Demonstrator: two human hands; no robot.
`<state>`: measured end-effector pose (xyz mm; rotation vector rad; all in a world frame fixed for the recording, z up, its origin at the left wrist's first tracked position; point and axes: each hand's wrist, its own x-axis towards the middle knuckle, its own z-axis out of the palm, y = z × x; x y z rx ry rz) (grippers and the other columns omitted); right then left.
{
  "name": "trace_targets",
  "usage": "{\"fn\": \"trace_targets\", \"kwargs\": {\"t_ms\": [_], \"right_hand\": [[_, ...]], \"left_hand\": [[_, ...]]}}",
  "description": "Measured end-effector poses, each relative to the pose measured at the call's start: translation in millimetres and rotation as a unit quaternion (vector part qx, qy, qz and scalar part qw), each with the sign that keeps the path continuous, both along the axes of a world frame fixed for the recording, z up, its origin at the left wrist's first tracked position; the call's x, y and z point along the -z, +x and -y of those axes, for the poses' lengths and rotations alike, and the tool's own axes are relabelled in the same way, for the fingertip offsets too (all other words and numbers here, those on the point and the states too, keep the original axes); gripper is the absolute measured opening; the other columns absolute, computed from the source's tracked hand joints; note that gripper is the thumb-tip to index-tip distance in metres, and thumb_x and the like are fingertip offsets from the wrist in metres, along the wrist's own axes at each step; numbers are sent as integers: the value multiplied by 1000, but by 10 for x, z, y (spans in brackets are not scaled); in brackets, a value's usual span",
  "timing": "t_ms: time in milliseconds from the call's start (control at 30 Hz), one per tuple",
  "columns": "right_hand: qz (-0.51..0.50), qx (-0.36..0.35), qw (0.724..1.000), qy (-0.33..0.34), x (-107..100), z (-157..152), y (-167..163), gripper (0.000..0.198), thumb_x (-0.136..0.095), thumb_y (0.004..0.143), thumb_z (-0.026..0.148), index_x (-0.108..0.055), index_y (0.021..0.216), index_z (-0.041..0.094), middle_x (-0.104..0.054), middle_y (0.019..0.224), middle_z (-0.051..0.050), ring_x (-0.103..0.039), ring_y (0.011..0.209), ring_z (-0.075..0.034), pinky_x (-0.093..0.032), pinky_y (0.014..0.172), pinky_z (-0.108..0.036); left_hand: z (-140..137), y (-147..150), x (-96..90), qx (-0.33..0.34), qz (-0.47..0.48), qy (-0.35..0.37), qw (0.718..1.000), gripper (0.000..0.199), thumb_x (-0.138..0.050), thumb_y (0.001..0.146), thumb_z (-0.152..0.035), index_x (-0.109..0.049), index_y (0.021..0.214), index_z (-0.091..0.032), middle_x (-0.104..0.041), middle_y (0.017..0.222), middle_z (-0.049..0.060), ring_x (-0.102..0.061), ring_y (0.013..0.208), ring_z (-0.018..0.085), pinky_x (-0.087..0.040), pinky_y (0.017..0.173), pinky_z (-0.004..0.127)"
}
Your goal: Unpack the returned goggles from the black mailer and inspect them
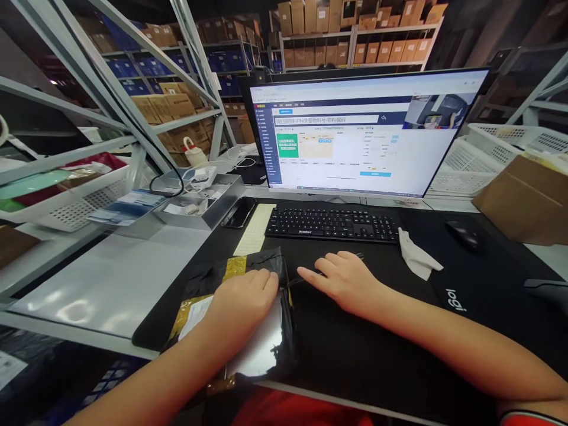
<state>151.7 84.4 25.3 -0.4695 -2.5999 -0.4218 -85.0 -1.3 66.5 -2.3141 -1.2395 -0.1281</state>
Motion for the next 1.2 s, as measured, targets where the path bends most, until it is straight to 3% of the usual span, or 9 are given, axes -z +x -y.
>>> {"fn": "trace_targets", "kwargs": {"t_ms": [133,333,533,667,767,867,1033,1133,1200], "right_hand": [[-35,-32,999,5,75,-103,14,34,-42,102,9,-65,126,18,-61,83,-4,-46,70,-18,-28,61,-34],[-88,-44,994,-53,106,-93,152,37,-40,103,11,-62,131,19,-66,96,-4,-50,77,-17,-33,64,-33],[-48,-41,998,-13,65,-7,66,32,-43,104,11,-64,128,16,-66,91,-6,-47,73,-19,-29,62,-35],[-36,-56,998,5,104,-293,8,32,-44,104,12,-65,127,20,-65,90,-5,-47,74,-18,-30,65,-34],[-29,3,999,15,162,-632,67,32,-44,103,10,-68,122,21,-65,86,-5,-49,74,-17,-29,65,-33],[-76,41,996,-22,179,-803,178,37,-43,102,8,-68,124,22,-67,92,-5,-53,78,-17,-32,68,-32],[-95,-104,988,-70,36,-499,170,33,-39,106,12,-66,122,22,-67,95,-3,-54,81,-16,-37,80,-34],[-47,-119,990,-51,-38,-368,21,31,-38,107,13,-65,120,22,-67,96,-3,-52,81,-16,-36,85,-35],[-11,-110,994,-28,-35,-463,-60,31,-38,107,13,-65,118,22,-66,95,-3,-51,82,-16,-34,84,-35]], "left_hand": [[7,-39,41,18,19,35,999,23,-45,85,2,-63,85,-13,-64,69,5,-63,58,22,-45,48,33],[18,-94,70,47,74,42,995,26,-37,94,-3,-62,96,-10,-71,80,9,-65,63,19,-49,53,30],[-32,-107,103,45,81,28,995,28,-35,95,-5,-62,94,-12,-72,83,9,-65,63,19,-49,52,31],[-35,-130,109,71,81,44,993,28,-34,99,-8,-62,99,-10,-72,85,10,-65,65,18,-49,54,29],[-9,-138,90,86,86,59,991,27,-34,101,-9,-61,103,-9,-72,84,9,-67,69,18,-50,56,29],[8,-147,73,87,97,62,990,26,-34,102,-8,-60,107,-8,-73,84,8,-69,70,18,-50,57,29],[-50,-150,93,71,108,71,989,25,-35,102,-8,-60,104,-11,-73,83,8,-69,68,17,-49,55,28],[-84,-127,114,88,123,51,987,24,-36,101,-6,-59,104,-10,-73,84,8,-69,70,18,-51,58,28],[-86,-121,122,96,130,41,986,23,-36,101,-6,-59,106,-9,-73,84,9,-69,70,19,-51,58,29]]}}
